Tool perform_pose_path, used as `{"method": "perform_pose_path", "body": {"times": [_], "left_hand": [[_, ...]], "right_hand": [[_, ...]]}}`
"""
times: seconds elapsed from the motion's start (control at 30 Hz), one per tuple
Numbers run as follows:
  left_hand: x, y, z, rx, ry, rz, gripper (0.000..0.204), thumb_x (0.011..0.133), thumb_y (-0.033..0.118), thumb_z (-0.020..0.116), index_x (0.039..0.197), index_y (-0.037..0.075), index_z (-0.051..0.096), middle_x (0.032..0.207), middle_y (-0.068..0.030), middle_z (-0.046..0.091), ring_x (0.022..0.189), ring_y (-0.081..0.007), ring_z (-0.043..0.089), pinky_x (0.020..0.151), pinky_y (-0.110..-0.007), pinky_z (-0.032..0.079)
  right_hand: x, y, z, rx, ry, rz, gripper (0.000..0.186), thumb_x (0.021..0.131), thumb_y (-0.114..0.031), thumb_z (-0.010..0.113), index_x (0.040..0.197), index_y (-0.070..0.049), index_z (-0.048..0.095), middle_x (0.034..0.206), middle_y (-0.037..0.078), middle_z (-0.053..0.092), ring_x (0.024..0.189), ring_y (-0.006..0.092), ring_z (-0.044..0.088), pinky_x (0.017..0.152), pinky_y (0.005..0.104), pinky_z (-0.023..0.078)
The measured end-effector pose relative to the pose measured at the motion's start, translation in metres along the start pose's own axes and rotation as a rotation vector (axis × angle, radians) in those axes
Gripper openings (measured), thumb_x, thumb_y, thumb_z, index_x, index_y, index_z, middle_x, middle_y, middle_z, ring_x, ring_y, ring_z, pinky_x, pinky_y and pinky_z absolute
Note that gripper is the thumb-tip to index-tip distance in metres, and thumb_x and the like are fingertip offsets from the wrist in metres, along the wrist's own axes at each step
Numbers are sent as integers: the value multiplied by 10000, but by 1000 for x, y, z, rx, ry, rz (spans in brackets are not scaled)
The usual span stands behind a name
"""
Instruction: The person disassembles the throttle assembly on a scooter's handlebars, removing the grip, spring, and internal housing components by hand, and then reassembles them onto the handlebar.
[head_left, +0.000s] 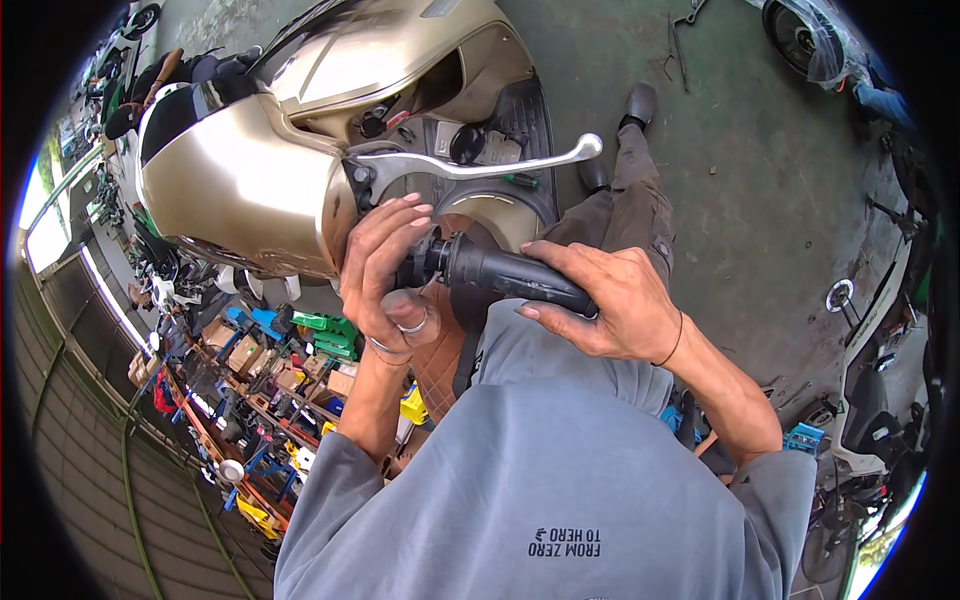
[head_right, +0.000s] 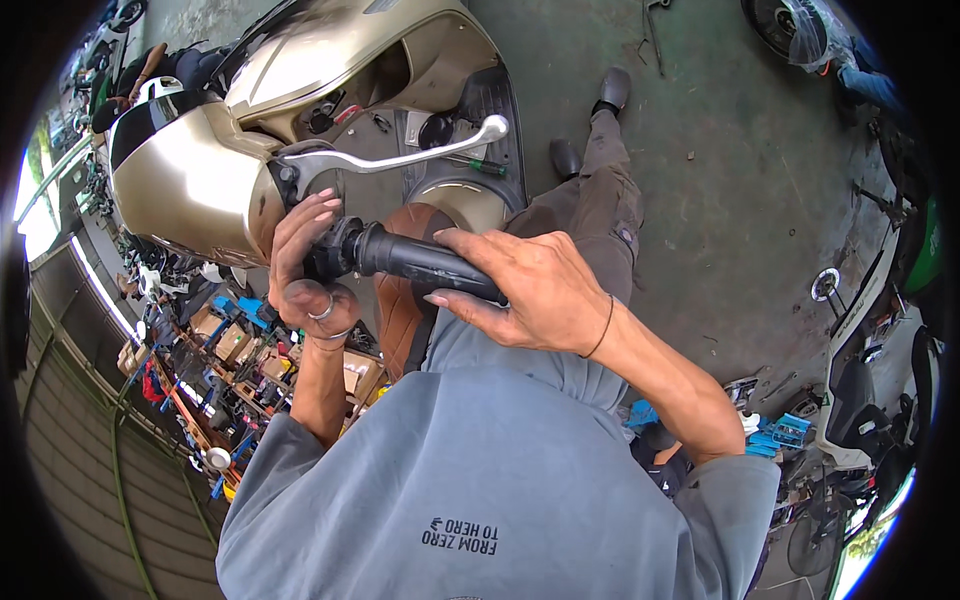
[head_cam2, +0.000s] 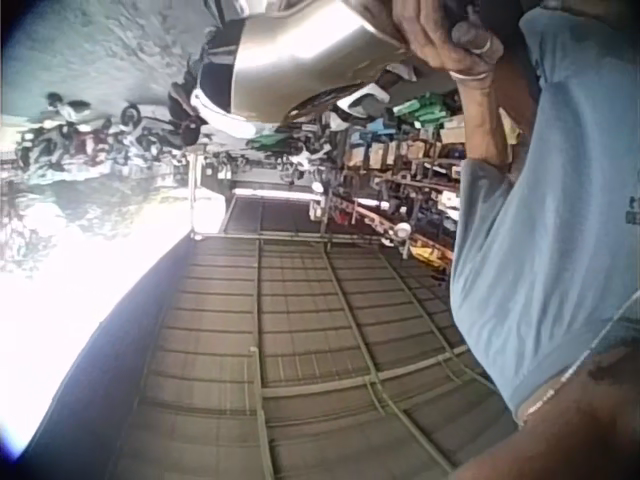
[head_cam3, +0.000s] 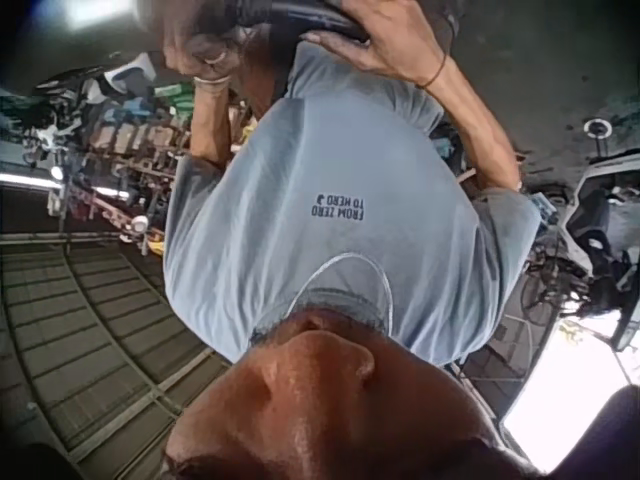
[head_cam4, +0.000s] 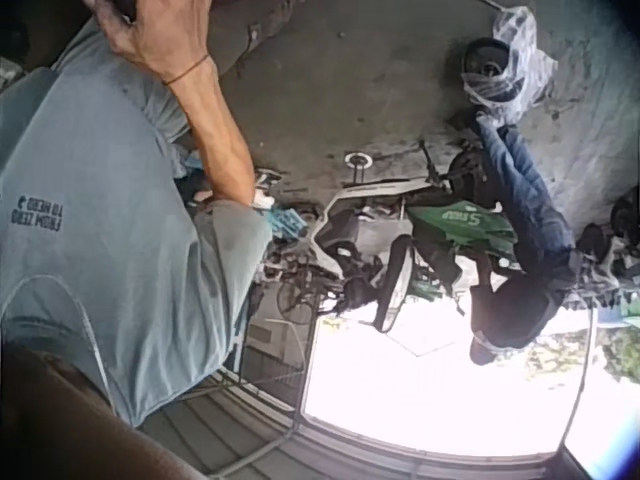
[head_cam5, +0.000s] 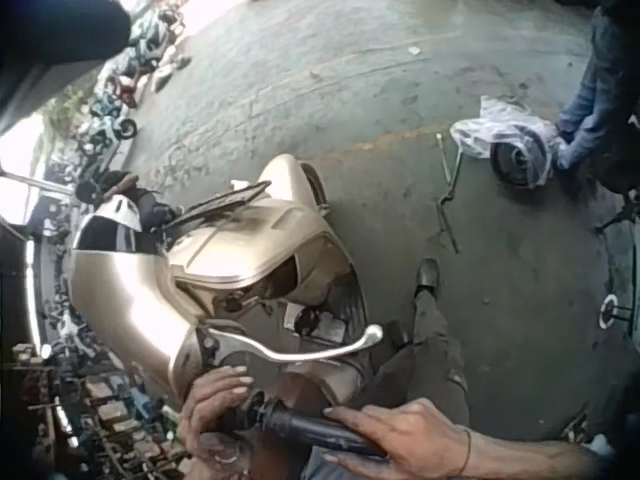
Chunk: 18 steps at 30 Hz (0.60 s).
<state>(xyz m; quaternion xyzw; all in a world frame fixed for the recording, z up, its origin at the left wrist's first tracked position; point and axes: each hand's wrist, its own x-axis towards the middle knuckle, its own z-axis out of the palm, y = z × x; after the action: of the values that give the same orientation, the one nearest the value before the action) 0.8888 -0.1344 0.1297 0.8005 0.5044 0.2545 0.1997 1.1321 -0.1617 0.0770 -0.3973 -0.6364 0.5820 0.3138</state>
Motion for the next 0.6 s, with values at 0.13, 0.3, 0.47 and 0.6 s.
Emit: {"method": "perform_pose_path", "body": {"times": [0.13, 0.3, 0.47, 0.6], "left_hand": [[-3, -4, 0, -11, 58, 28, 607, 1058, 468, 172, 1196, -30, 491, 1034, -239, 660, 1034, -407, 656, 965, -527, 503], [0, 12, 2, 45, 458, 346, 561, 1064, 479, 163, 1238, 27, 446, 1093, -222, 576, 998, -403, 624, 990, -527, 491], [-13, 16, -19, -198, 463, -5, 601, 1045, 543, 206, 1214, 40, 488, 1062, -211, 582, 932, -379, 628, 920, -516, 523], [-11, 9, 3, -178, 322, 90, 635, 1034, 563, 183, 1246, 29, 452, 982, -209, 599, 878, -357, 637, 839, -519, 535]], "right_hand": [[5, 6, 7, 93, 48, -52, 482, 820, -308, 772, 1164, -7, 618, 793, 137, 682, 609, 293, 663, 539, 372, 523], [8, 1, 8, 90, 3, 8, 478, 809, -266, 780, 1170, 1, 616, 807, 134, 685, 611, 276, 668, 537, 354, 523], [12, -2, 7, 93, -50, 15, 485, 793, -213, 791, 1185, 8, 610, 816, 133, 686, 614, 258, 674, 540, 336, 526], [14, -1, 9, 77, -69, 1, 495, 789, -205, 791, 1187, 18, 600, 817, 135, 687, 620, 256, 679, 541, 331, 529]]}}
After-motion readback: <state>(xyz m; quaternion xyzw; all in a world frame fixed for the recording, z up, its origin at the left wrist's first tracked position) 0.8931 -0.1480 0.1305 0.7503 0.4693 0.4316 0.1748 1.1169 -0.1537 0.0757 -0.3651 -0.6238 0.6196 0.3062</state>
